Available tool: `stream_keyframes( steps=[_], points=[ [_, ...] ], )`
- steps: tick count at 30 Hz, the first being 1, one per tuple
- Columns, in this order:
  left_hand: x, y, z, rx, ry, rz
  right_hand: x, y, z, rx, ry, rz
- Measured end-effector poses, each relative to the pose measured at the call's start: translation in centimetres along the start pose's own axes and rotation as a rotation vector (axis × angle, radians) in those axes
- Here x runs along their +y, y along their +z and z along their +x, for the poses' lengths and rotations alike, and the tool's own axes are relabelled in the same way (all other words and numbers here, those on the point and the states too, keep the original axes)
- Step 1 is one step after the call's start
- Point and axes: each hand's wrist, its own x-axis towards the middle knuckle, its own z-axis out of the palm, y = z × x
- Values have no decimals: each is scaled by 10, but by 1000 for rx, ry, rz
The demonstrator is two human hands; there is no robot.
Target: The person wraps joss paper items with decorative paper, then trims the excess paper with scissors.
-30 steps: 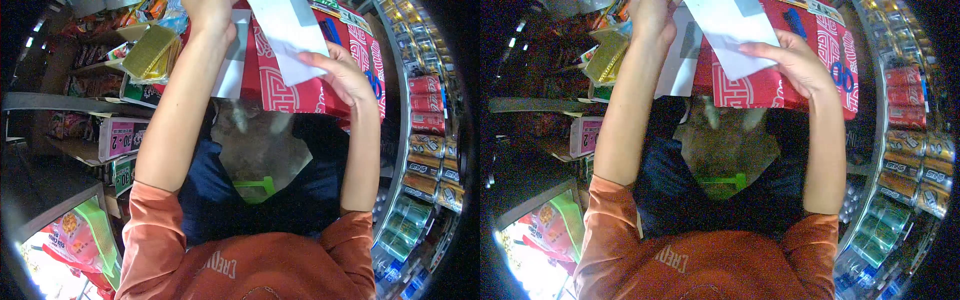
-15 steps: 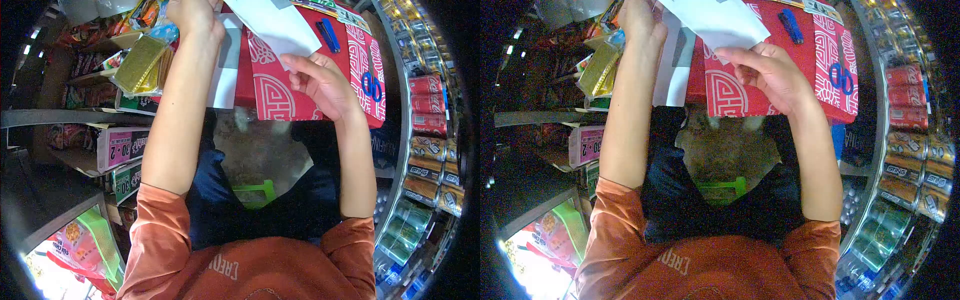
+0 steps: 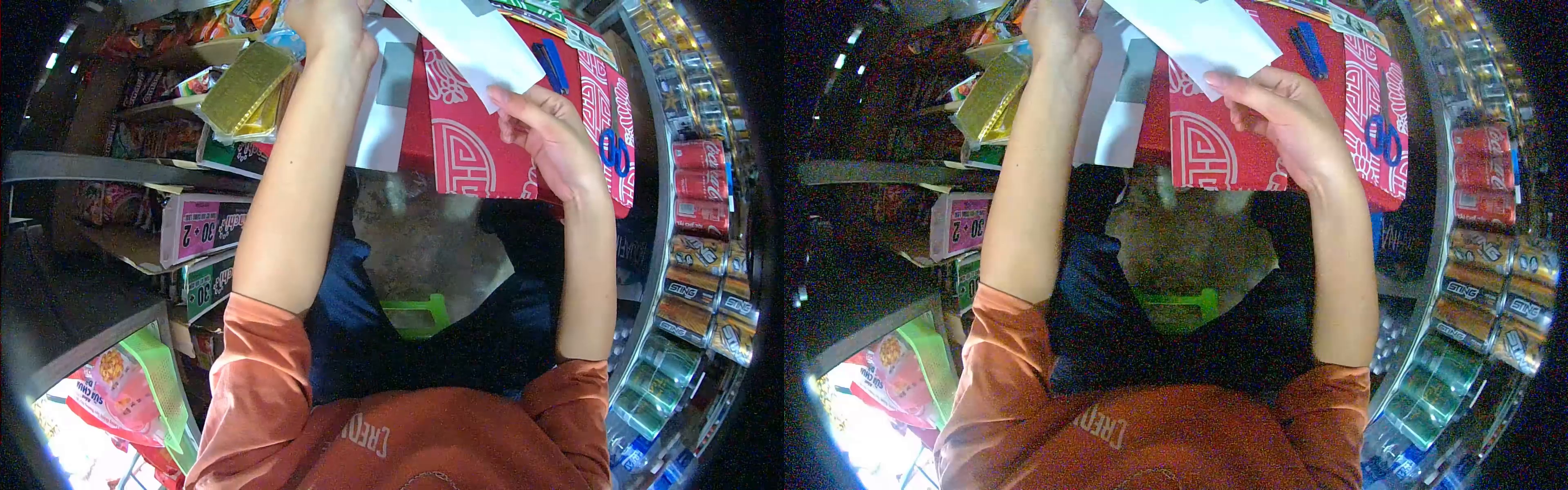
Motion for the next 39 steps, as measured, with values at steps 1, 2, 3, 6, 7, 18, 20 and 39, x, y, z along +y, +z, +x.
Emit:
stream_keyframes(
  steps=[1,2,3,6,7,18,20,39],
  points=[
    [0,1,-1,-3,5,-6,-1,0,0,0,0,-9],
    [1,0,0,-17,4,0,-1,1,-1,18,-3,-22],
    [0,-1,1,-31,2,7,-2,1,-1,37,-7,-35],
    [-3,-3,4,-30,-1,29,-1,-1,0,50,-19,-62],
    [-3,-3,4,-22,-1,37,0,-1,0,47,-24,-69],
    [-18,4,10,106,183,114,15,10,0,114,-343,-234],
    [-22,6,11,140,230,112,16,16,-2,126,-368,-248],
    [-6,17,-1,1,237,129,1,-20,-10,-569,-176,-204]
  ],
)
